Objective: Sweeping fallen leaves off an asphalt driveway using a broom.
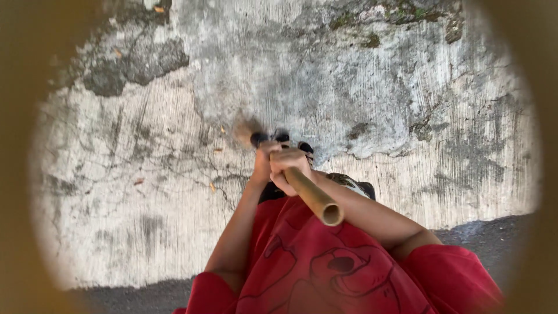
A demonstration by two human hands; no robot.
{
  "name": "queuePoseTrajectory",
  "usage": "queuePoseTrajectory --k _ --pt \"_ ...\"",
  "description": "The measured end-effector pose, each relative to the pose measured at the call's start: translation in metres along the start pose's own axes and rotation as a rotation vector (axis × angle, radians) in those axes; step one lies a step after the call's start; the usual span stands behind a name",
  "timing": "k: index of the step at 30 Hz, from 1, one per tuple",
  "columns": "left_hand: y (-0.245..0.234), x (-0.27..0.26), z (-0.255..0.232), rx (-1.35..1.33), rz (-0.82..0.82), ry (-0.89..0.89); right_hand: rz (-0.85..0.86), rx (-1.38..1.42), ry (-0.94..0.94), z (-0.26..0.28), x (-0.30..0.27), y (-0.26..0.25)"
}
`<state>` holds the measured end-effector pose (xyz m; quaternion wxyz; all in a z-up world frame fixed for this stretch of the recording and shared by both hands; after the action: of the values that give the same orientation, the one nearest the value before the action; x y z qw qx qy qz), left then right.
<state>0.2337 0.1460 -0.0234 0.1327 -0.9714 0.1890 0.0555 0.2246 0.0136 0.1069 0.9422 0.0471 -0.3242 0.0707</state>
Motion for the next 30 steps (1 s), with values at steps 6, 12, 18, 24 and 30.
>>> queuePoseTrajectory --k 6,12,18,24,30 --pt "0.014 0.026 -0.094 0.083 0.13 0.047 -0.123 -0.11 0.103 0.085 0.079 -0.056" --pt "0.085 0.091 -0.121 0.2 0.388 0.073 -0.253 -0.132 -0.084 0.084 0.037 -0.115" --pt "0.149 0.153 -0.022 0.013 0.352 0.222 -0.257 -0.46 -0.146 -0.006 -0.015 -0.139" --pt "0.136 0.142 -0.013 -0.027 0.333 -0.074 -0.268 -0.11 -0.123 -0.026 -0.01 -0.173" --pt "0.204 0.145 -0.12 0.244 0.251 -0.064 -0.238 0.015 0.067 0.064 0.021 -0.288"
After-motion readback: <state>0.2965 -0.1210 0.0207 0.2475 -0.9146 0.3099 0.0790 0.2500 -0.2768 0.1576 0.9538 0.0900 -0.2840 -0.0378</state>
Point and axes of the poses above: each hand's wrist, its own x-axis towards the middle knuckle, its own y-axis out of the palm, z = x × y, the point moved 1 cm from there along x, towards the middle knuckle, and after that the axes turned 14 degrees about -y, right-handed, at the moved point
